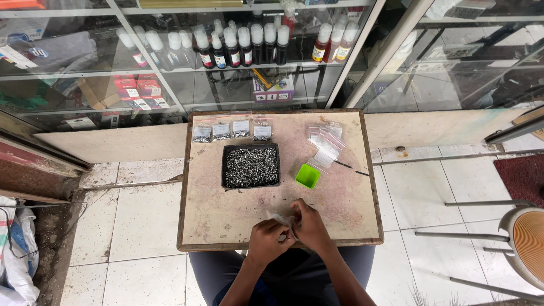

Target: The person sits at a low table and sorts small metallic fasteners from a black tray into a green container and clear plastic bags. They use their hands to pick up the fasteners and transfer them between containers.

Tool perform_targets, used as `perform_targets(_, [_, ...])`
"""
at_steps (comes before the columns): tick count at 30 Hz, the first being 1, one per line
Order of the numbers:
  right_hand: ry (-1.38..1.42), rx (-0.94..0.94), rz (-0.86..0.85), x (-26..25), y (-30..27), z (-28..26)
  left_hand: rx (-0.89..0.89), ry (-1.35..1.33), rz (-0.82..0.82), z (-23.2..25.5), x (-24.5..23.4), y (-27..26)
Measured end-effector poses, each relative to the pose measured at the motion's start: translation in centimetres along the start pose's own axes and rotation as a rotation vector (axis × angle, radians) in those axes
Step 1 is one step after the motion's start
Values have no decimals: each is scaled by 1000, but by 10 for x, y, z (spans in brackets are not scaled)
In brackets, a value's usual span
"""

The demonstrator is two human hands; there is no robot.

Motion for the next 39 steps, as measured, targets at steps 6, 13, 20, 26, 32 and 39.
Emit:
perform_targets(6, [541,212,-198,3,-3,-20,2,-42,106,5,-18,15])
perform_targets(13, [597,259,43,-14,5,-4,6,33,112,10,-12,19])
perform_targets(20, [205,-70,344,-43,-6,-36,-263,37,102,-29,-2,16])
perform_targets(26, [144,-147,435,-50,-5,-40,-294,22,139,-37,6,20])
perform_targets(32, [103,-149,563,-63,-9,-49,-237,70,191,-28,6,36])
perform_targets(39, [100,-192,568,-66,-15,-57,-343,-93,313,-48,5,30])
Point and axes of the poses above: each hand's wrist, its own y-axis towards the middle knuckle, its own x-axis out of the palm, z = x × y, the point moved 10 cm from there along y, towards the middle knuckle, and after that the axes turned 8 degrees about x, right-handed, at the moved point
